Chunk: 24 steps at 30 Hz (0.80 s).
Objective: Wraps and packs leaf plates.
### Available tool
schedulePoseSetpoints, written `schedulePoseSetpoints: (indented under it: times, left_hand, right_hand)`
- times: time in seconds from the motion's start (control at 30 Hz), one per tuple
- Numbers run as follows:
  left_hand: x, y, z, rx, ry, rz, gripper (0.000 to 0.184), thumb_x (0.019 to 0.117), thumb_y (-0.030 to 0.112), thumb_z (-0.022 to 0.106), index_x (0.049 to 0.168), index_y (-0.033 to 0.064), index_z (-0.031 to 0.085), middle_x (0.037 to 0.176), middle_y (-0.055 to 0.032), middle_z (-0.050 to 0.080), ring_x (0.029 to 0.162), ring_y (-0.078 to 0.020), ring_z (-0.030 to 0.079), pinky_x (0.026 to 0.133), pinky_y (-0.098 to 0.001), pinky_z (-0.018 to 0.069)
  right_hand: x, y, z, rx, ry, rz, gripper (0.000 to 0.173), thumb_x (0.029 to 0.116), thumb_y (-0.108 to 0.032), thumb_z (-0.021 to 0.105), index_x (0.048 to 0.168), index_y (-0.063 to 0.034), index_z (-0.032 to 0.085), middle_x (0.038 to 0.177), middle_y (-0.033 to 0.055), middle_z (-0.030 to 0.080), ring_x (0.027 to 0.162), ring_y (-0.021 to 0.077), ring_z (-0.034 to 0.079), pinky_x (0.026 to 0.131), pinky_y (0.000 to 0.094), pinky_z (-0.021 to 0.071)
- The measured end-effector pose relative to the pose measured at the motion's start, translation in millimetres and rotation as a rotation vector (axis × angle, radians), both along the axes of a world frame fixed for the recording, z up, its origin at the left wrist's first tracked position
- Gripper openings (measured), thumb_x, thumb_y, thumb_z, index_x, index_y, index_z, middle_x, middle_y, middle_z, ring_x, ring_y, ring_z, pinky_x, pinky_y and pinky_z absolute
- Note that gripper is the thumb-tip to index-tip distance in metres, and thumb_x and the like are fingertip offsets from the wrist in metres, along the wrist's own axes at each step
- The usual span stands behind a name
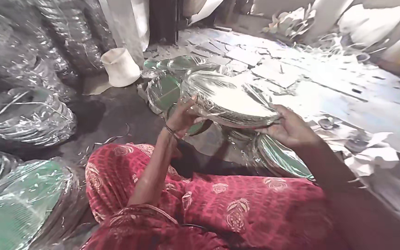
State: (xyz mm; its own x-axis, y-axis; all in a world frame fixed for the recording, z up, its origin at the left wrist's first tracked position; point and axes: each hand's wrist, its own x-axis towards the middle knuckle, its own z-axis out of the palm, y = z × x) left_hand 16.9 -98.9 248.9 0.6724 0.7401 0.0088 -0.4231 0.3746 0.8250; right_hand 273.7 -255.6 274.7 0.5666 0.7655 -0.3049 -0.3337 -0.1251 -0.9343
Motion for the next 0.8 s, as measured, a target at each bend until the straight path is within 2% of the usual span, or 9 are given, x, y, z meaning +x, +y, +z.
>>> schedulePoseSetpoints:
  times: [0.07,0.2,0.3,0.37,0.5,0.57,0.67,0.73,0.8]
  left_hand:
    - [-1,1,0,-0.006,-0.011,-0.01,0.05,0.1082,0.032,0.048,0.152,0.0165,0.03,0.121,-0.0156,0.065,0.098,-0.0267,0.07,0.084,-0.0422,0.0616]
    - [0,-3,4,-0.029,0.006,-0.025,0.049,0.108,0.038,0.046,0.15,0.0158,0.035,0.125,-0.0159,0.064,0.104,-0.0295,0.069,0.086,-0.0459,0.0611]
    - [3,-6,1,-0.029,0.081,-0.011,0.045,0.1076,0.043,0.046,0.14,0.0118,0.047,0.117,-0.011,0.066,0.099,-0.0229,0.069,0.085,-0.042,0.0606]
    - [5,-4,-5,-0.065,0.117,0.044,0.038,0.1063,0.039,0.05,0.131,0.0104,0.053,0.11,-0.0095,0.067,0.092,-0.0208,0.07,0.079,-0.0392,0.0616]
    - [10,-2,-13,-0.133,0.143,0.111,0.025,0.1023,0.03,0.05,0.117,0.0108,0.057,0.103,-0.0091,0.066,0.087,-0.0222,0.068,0.075,-0.0413,0.0598]
    - [10,-4,-12,-0.124,0.16,0.134,0.02,0.1015,0.028,0.049,0.109,0.0115,0.058,0.094,-0.007,0.067,0.081,-0.0195,0.068,0.07,-0.0382,0.0596]
    - [10,-4,-13,-0.109,0.14,0.131,0.019,0.1012,0.026,0.046,0.106,0.0111,0.058,0.093,-0.0058,0.066,0.08,-0.0182,0.067,0.071,-0.0377,0.0582]
    - [11,-6,-10,-0.122,0.123,0.137,0.018,0.1005,0.025,0.046,0.105,0.0112,0.057,0.093,-0.0053,0.065,0.081,-0.0179,0.066,0.071,-0.0377,0.0573]
    - [12,-9,-5,-0.116,0.112,0.126,0.018,0.1008,0.024,0.045,0.104,0.0116,0.056,0.092,-0.0051,0.064,0.08,-0.0173,0.065,0.07,-0.0365,0.0566]
  right_hand:
    - [0,1,-1,-0.003,-0.01,-0.01,0.041,0.1056,-0.044,0.046,0.137,-0.0172,0.049,0.118,0.0065,0.066,0.101,0.0229,0.069,0.083,0.0441,0.06]
    - [-2,5,3,0.01,-0.053,-0.024,0.047,0.1056,-0.044,0.047,0.142,-0.0153,0.047,0.124,0.0087,0.064,0.109,0.0239,0.067,0.089,0.0464,0.0583]
    - [-10,6,4,-0.016,-0.093,-0.015,0.048,0.1057,-0.044,0.049,0.144,-0.0145,0.046,0.121,0.009,0.063,0.106,0.0225,0.067,0.087,0.0444,0.0582]
    - [-15,8,5,-0.048,-0.107,0.013,0.052,0.1058,-0.047,0.048,0.145,-0.0135,0.045,0.125,0.0106,0.062,0.107,0.0236,0.066,0.087,0.045,0.0586]
    - [-12,8,0,-0.066,-0.123,0.057,0.059,0.1062,-0.053,0.043,0.151,-0.0161,0.039,0.135,0.0131,0.058,0.114,0.0286,0.065,0.089,0.0501,0.0585]
    - [-16,7,1,-0.047,-0.137,0.06,0.058,0.1057,-0.055,0.043,0.15,-0.0178,0.04,0.132,0.0101,0.06,0.112,0.0255,0.066,0.089,0.0478,0.0584]
    - [-12,3,-2,0.023,-0.148,0.087,0.059,0.1033,-0.06,0.045,0.147,-0.0209,0.044,0.123,0.0052,0.064,0.105,0.0216,0.068,0.086,0.0444,0.0587]
    - [-8,2,-1,0.066,-0.153,0.109,0.059,0.103,-0.062,0.045,0.148,-0.0231,0.044,0.127,0.0037,0.064,0.108,0.0215,0.068,0.089,0.0449,0.0581]
    - [-9,1,6,0.058,-0.202,0.124,0.062,0.1036,-0.064,0.039,0.15,-0.023,0.04,0.129,0.0034,0.063,0.11,0.0207,0.067,0.089,0.0446,0.0588]
